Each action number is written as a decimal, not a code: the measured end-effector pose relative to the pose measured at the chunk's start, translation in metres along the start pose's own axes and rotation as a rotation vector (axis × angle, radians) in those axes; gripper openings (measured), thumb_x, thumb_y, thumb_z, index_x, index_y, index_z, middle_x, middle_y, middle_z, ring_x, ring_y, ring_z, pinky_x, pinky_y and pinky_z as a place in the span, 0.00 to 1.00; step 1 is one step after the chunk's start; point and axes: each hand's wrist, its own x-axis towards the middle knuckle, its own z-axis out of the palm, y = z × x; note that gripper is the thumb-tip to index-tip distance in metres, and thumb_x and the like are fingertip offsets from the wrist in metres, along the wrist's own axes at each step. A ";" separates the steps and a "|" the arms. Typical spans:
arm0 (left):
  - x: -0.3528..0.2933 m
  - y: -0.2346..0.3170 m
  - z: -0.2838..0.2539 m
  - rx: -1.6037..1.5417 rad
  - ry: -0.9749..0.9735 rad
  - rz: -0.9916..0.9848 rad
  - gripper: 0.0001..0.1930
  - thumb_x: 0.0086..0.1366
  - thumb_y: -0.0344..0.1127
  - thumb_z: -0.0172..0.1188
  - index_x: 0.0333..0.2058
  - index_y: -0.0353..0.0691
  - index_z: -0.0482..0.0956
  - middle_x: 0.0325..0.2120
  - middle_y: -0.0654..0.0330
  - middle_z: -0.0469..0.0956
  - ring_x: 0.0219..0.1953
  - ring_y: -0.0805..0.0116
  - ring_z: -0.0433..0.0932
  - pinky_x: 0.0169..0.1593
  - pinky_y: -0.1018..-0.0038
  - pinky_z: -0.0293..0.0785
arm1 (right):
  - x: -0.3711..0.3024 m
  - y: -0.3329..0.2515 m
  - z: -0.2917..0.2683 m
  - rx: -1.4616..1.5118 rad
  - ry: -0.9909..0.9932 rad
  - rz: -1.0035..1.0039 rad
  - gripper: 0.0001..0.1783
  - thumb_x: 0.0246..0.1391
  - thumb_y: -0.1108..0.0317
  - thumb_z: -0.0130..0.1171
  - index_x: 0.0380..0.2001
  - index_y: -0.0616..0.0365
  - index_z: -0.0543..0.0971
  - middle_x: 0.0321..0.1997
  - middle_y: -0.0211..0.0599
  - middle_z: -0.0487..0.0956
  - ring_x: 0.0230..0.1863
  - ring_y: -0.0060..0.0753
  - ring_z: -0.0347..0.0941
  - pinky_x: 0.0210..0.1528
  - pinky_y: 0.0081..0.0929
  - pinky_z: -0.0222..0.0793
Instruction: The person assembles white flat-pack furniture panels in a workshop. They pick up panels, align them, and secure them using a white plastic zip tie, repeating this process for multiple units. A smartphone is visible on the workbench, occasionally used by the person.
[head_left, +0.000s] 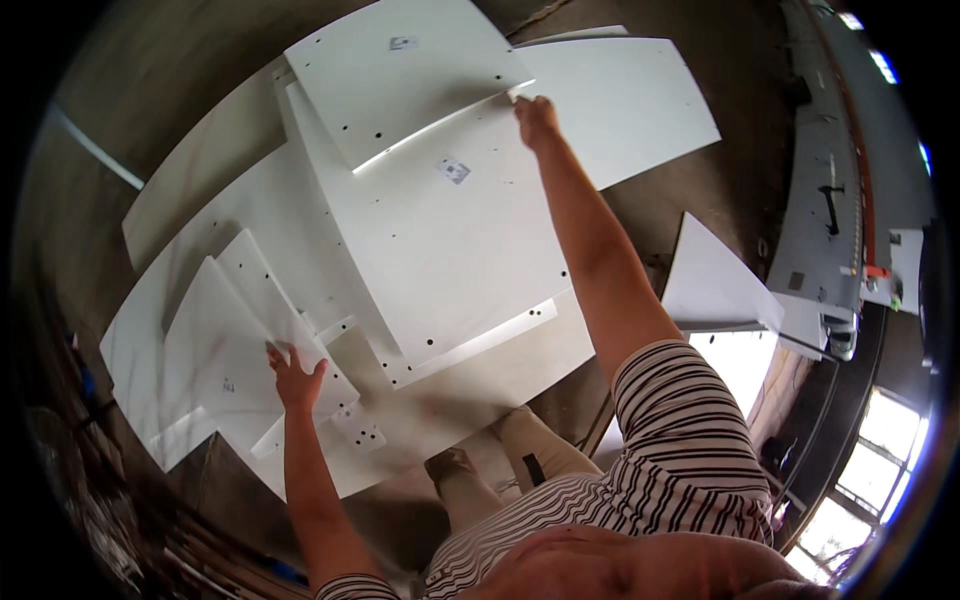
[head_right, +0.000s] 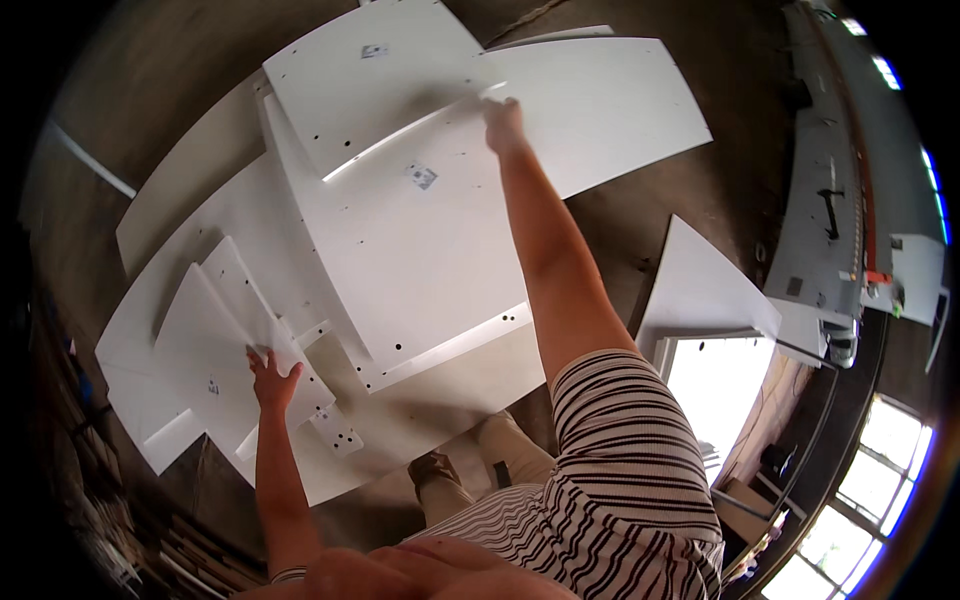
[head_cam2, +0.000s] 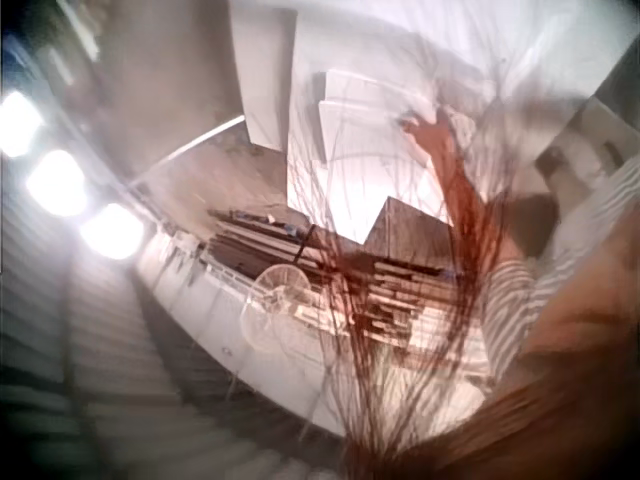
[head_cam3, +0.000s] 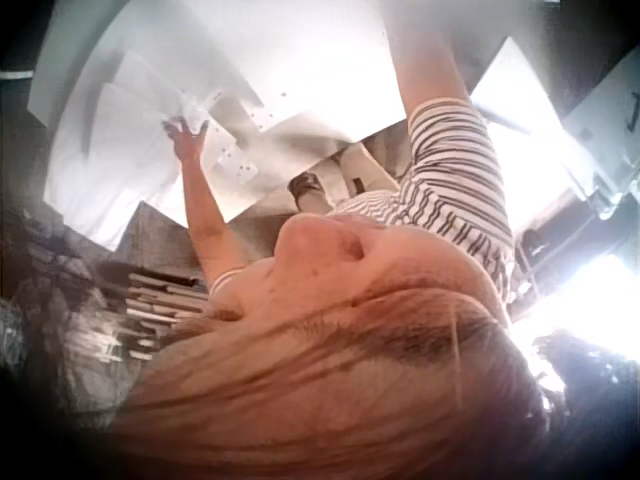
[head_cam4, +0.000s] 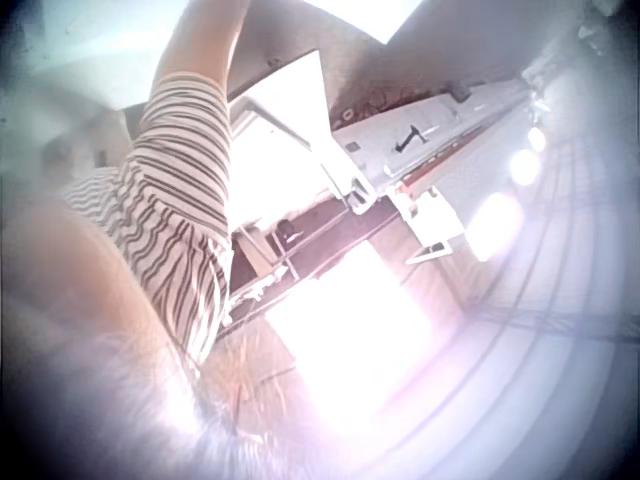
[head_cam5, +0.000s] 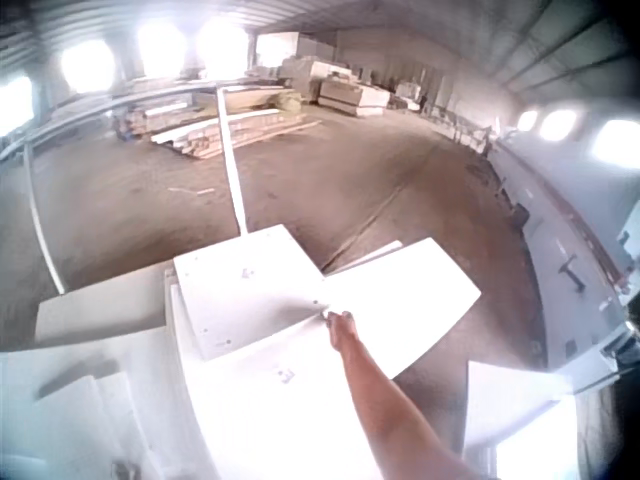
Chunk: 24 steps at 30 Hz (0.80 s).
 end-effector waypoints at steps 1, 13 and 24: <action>-0.003 -0.004 0.001 -0.008 -0.014 -0.001 0.44 0.55 0.61 0.59 0.65 0.45 0.56 0.68 0.41 0.37 0.69 0.41 0.43 0.64 0.58 0.58 | 0.005 -0.003 0.004 -0.423 -0.107 -0.237 0.13 0.54 0.71 0.58 0.40 0.68 0.73 0.30 0.37 0.74 0.30 0.27 0.68 0.33 0.23 0.66; 0.004 -0.013 0.002 -0.041 -0.034 0.042 0.42 0.58 0.63 0.55 0.65 0.47 0.57 0.68 0.40 0.35 0.69 0.42 0.41 0.62 0.57 0.61 | 0.008 -0.115 0.054 -0.629 0.014 -0.356 0.19 0.45 0.63 0.62 0.38 0.65 0.77 0.38 0.43 0.79 0.39 0.41 0.75 0.42 0.37 0.71; -0.002 -0.014 -0.002 -0.072 -0.082 0.012 0.40 0.58 0.60 0.56 0.65 0.48 0.57 0.69 0.46 0.32 0.70 0.48 0.39 0.62 0.60 0.62 | 0.062 -0.007 0.033 0.405 -0.022 0.059 0.08 0.53 0.75 0.59 0.32 0.67 0.71 0.27 0.37 0.75 0.21 0.28 0.69 0.23 0.28 0.66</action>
